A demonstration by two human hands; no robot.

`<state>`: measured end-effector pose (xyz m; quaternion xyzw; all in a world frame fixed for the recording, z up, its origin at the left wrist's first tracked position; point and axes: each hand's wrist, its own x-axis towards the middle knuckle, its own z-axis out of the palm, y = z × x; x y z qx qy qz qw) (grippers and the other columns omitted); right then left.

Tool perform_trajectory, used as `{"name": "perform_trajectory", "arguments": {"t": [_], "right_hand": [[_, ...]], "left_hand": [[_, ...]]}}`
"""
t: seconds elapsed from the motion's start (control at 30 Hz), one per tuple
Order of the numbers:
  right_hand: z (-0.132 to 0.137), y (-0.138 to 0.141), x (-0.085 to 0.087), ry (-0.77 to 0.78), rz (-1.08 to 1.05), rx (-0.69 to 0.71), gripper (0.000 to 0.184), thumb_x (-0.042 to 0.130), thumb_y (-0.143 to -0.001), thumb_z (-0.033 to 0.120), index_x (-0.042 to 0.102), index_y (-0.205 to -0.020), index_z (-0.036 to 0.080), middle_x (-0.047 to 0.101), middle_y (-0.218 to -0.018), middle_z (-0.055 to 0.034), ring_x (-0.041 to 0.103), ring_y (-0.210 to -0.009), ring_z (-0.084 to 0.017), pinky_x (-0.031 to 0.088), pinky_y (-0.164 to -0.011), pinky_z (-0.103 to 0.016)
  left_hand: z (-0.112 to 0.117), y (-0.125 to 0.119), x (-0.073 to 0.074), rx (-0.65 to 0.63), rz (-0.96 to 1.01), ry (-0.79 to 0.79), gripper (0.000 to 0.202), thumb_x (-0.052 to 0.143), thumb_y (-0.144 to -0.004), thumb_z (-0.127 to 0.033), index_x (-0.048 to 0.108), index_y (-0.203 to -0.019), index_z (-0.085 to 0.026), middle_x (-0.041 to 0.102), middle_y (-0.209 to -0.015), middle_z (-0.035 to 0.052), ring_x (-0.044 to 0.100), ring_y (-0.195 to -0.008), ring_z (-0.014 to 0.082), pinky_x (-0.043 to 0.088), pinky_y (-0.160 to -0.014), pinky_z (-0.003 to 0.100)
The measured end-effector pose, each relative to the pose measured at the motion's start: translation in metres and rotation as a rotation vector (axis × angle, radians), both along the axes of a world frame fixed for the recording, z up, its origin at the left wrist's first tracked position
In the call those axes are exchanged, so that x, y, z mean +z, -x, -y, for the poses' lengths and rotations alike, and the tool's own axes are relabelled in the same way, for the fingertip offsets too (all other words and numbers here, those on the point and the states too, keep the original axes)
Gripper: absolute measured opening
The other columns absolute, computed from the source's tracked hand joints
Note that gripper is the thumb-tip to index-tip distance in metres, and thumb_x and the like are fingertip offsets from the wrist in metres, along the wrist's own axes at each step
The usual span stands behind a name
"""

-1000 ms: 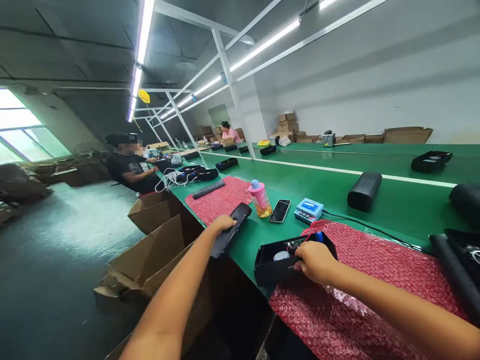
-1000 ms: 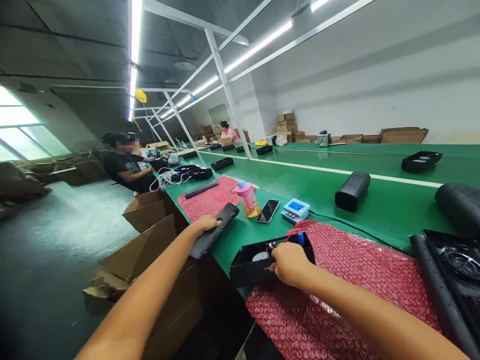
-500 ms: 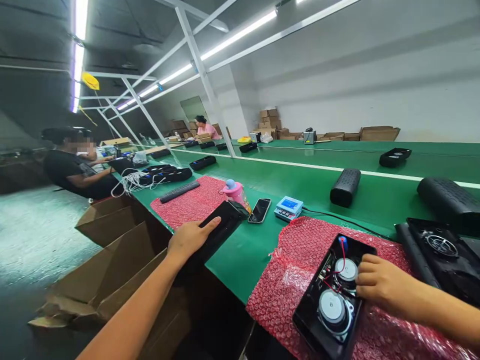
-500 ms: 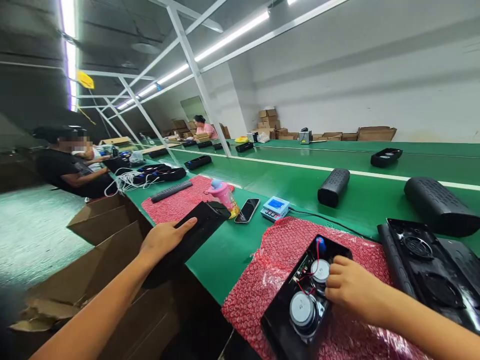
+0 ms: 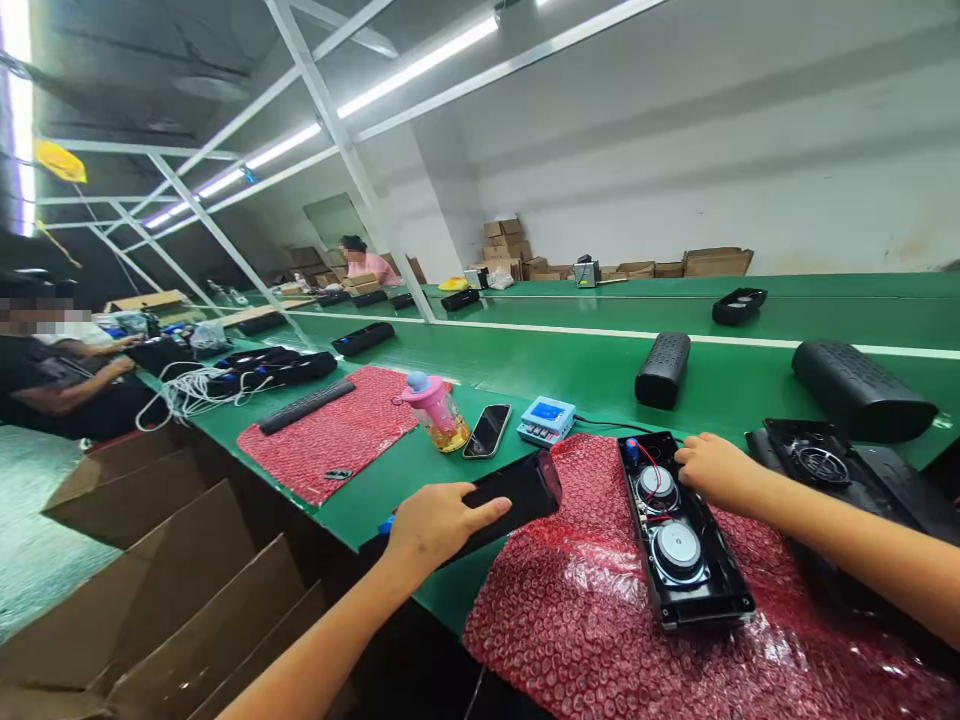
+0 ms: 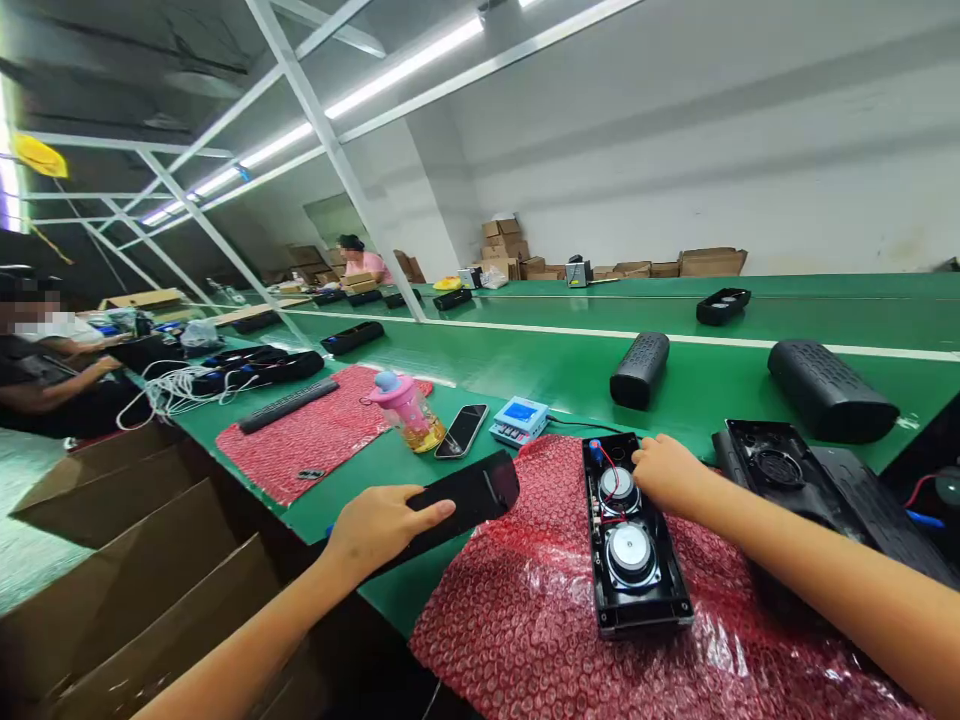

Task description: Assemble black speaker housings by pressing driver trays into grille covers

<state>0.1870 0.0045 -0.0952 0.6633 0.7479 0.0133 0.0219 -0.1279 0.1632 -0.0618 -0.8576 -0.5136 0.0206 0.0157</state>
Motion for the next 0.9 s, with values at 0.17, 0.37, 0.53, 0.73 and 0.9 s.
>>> {"name": "perform_trajectory", "arguments": {"t": [0.17,0.37,0.53,0.73,0.9], "right_hand": [[0.023,0.077,-0.011,-0.010,-0.204,-0.168,0.037,0.049,-0.083,0.034,0.054,-0.115,0.016,0.059,-0.108,-0.0123,0.056,-0.093,-0.024,0.043,-0.076,-0.034],[0.032,0.086,-0.013,0.182,-0.435,-0.250,0.078,0.061,-0.063,0.015,0.034,-0.136,0.011,0.048,-0.129,-0.0195,0.047,-0.116,-0.031,0.042,-0.090,-0.039],[0.050,0.043,0.001,0.231,-0.517,-0.270,0.080,0.044,-0.059,-0.004,0.036,-0.136,0.017,0.050,-0.129,-0.0145,0.049,-0.118,-0.025,0.039,-0.096,-0.038],[0.044,0.008,0.007,0.150,-0.761,-0.417,0.075,0.045,-0.054,-0.005,0.046,-0.127,0.017,0.049,-0.132,-0.0102,0.043,-0.124,-0.024,0.030,-0.105,-0.039],[0.026,-0.024,0.024,0.264,-0.911,-0.409,0.071,0.050,-0.055,0.001,0.043,-0.123,0.020,0.061,-0.115,-0.0046,0.060,-0.100,-0.018,0.048,-0.082,-0.028]], "left_hand": [[0.014,-0.014,-0.008,-0.092,0.018,0.085,0.053,0.045,-0.070,-0.067,0.071,-0.087,-0.024,0.071,-0.091,0.0086,0.064,-0.089,0.0294,0.040,-0.066,0.030],[0.024,-0.017,-0.027,-0.226,0.011,0.002,0.047,0.053,-0.066,-0.068,0.070,-0.067,-0.025,0.067,-0.073,0.0078,0.063,-0.076,0.0259,0.041,-0.065,0.032],[0.038,-0.009,-0.046,-0.463,0.134,-0.048,0.049,0.056,-0.064,-0.072,0.062,-0.055,-0.024,0.063,-0.059,0.0055,0.060,-0.063,0.0221,0.043,-0.058,0.032],[0.082,-0.025,-0.076,-0.954,0.382,-0.279,0.058,0.052,-0.062,-0.078,0.052,-0.047,-0.022,0.053,-0.042,0.0017,0.048,-0.043,0.0156,0.036,-0.043,0.032],[0.111,-0.058,-0.081,-1.078,0.273,-0.196,0.064,0.052,-0.053,-0.083,0.055,-0.044,-0.020,0.052,-0.037,0.0016,0.049,-0.038,0.0155,0.034,-0.042,0.030]]}}
